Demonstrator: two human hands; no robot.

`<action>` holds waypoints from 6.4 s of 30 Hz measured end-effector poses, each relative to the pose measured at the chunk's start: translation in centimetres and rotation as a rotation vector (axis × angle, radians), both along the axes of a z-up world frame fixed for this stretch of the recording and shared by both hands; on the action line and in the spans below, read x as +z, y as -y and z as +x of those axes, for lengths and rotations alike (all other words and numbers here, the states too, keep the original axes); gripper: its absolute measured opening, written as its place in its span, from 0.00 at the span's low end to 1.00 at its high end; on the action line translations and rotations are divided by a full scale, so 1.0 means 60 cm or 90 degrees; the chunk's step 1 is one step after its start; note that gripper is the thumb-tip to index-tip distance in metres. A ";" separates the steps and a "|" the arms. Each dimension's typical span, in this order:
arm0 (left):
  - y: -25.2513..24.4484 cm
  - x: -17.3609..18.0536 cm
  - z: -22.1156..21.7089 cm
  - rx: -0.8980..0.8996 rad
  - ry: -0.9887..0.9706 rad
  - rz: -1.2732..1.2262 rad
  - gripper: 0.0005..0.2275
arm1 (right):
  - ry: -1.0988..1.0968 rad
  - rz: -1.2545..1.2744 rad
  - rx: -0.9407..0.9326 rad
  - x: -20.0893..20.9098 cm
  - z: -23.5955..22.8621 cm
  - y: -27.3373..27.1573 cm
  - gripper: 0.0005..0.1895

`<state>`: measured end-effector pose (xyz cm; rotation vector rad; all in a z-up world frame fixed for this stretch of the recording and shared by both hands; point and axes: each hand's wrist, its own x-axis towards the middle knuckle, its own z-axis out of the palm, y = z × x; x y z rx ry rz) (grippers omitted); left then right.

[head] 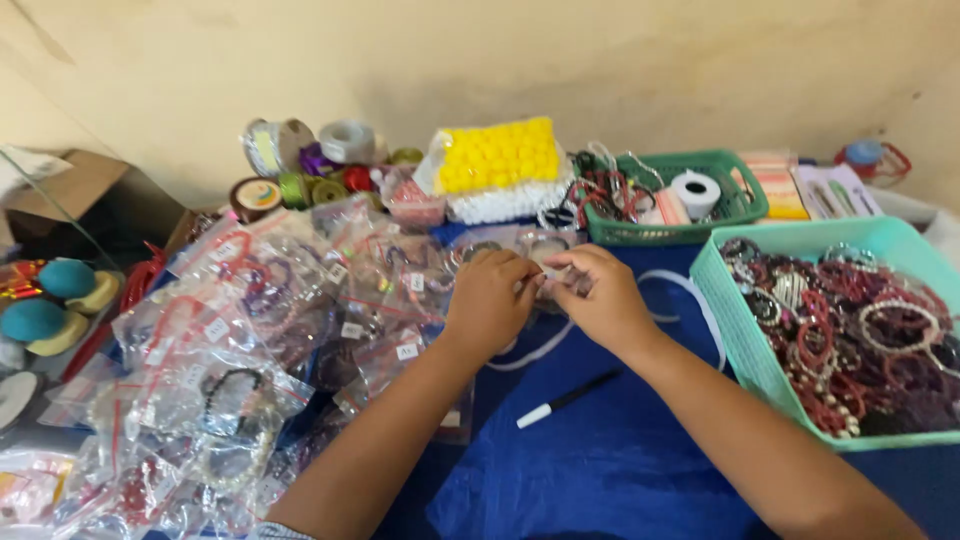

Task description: Packaging and tagging beaded bracelets for retail sale.

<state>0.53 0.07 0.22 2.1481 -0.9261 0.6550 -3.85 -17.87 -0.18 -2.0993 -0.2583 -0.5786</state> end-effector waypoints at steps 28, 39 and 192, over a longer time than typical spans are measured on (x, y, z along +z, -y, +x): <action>0.007 -0.100 0.251 0.222 -0.394 0.091 0.48 | -0.196 0.144 -0.018 -0.084 0.238 0.004 0.09; 0.011 -0.136 0.294 0.098 -0.440 -0.072 0.42 | -0.089 0.225 0.031 -0.104 0.227 0.034 0.07; -0.181 0.076 -0.059 0.175 -0.020 -0.336 0.30 | -0.207 0.389 0.502 -0.008 0.254 -0.238 0.28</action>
